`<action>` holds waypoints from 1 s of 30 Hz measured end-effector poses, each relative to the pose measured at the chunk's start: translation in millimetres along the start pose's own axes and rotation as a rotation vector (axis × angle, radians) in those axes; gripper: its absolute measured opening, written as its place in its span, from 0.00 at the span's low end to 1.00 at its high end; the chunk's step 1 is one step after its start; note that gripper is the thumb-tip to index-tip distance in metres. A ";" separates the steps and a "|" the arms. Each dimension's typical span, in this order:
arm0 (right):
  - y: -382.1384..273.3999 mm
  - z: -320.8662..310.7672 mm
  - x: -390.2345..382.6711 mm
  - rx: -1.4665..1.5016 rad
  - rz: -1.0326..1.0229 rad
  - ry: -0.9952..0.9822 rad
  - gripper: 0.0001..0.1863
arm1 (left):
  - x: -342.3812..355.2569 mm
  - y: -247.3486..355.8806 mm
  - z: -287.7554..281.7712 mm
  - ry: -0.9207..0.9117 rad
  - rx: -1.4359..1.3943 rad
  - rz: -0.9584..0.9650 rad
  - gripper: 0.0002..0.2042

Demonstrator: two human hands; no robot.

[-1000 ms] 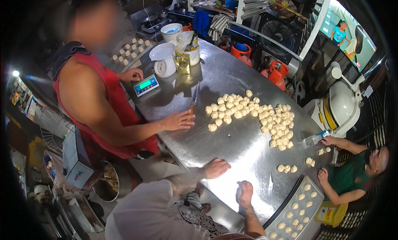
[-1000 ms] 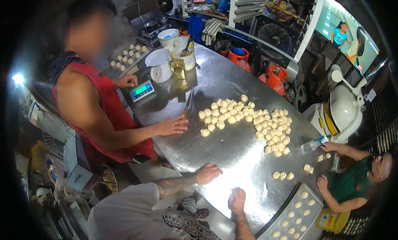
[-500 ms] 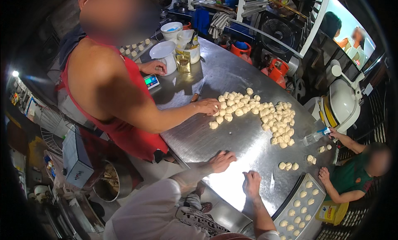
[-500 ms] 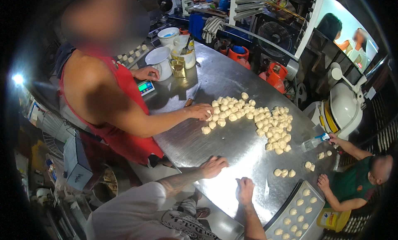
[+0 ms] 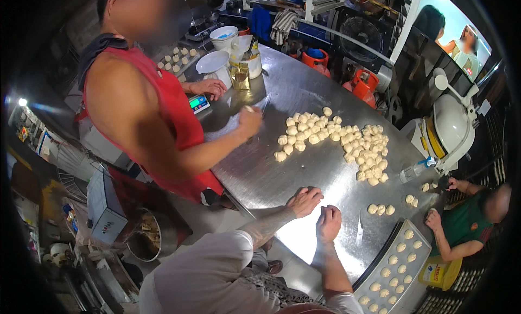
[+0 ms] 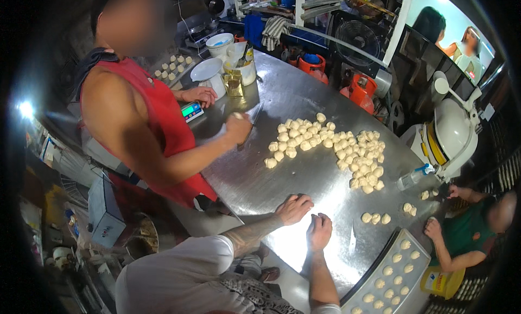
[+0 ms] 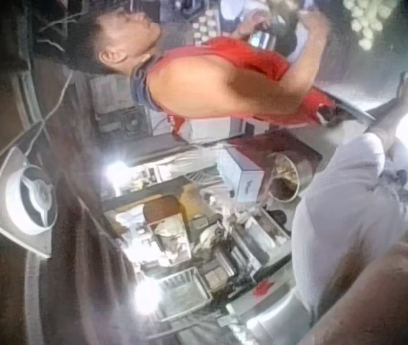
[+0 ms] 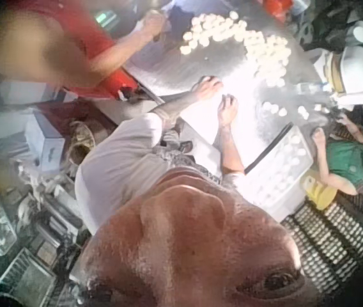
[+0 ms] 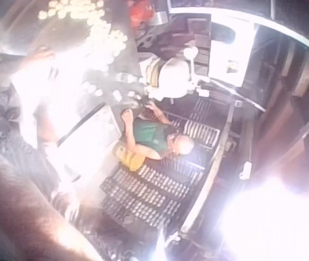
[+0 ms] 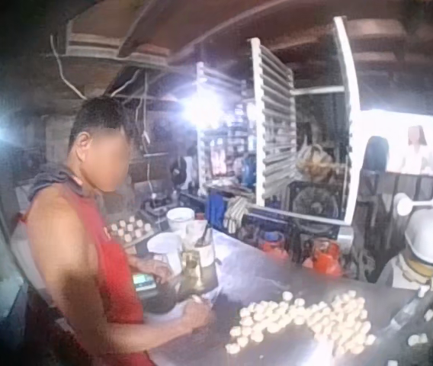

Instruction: The person shapes small pieces of dough into balls by hand and places them onto a metal tray. The person also uses a knife to cut dough into smaller portions on a stainless steel work table.

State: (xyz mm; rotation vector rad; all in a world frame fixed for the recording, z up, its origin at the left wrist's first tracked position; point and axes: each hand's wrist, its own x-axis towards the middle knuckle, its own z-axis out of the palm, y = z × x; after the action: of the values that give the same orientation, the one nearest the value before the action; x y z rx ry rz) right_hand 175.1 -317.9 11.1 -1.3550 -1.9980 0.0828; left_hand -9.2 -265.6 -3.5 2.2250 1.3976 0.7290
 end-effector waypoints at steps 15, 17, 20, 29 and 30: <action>0.8 -7.9 -27.0 0.133 0.136 -0.018 0.10 | -37.7 -23.0 16.2 0.031 0.035 0.045 0.09; 17.9 -35.8 -44.7 0.245 0.076 -0.138 0.12 | -51.6 -46.8 5.8 -0.078 -0.035 0.057 0.08; 51.1 -33.9 -14.6 0.048 -0.070 -0.254 0.14 | -25.2 -58.5 1.9 -0.099 -0.024 0.089 0.09; 24.4 -26.6 -50.4 0.245 0.051 -0.130 0.12 | -39.7 -53.2 20.4 -0.041 -0.179 -0.009 0.08; 42.7 -34.3 -54.3 0.242 0.046 -0.185 0.14 | -35.1 -58.6 13.2 -0.069 -0.174 0.018 0.07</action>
State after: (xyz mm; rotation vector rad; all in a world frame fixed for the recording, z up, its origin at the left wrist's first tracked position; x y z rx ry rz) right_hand 239.5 -355.1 -9.3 -1.2748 -2.0305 0.4722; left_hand -54.2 -274.3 -55.9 2.1099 1.2334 0.7430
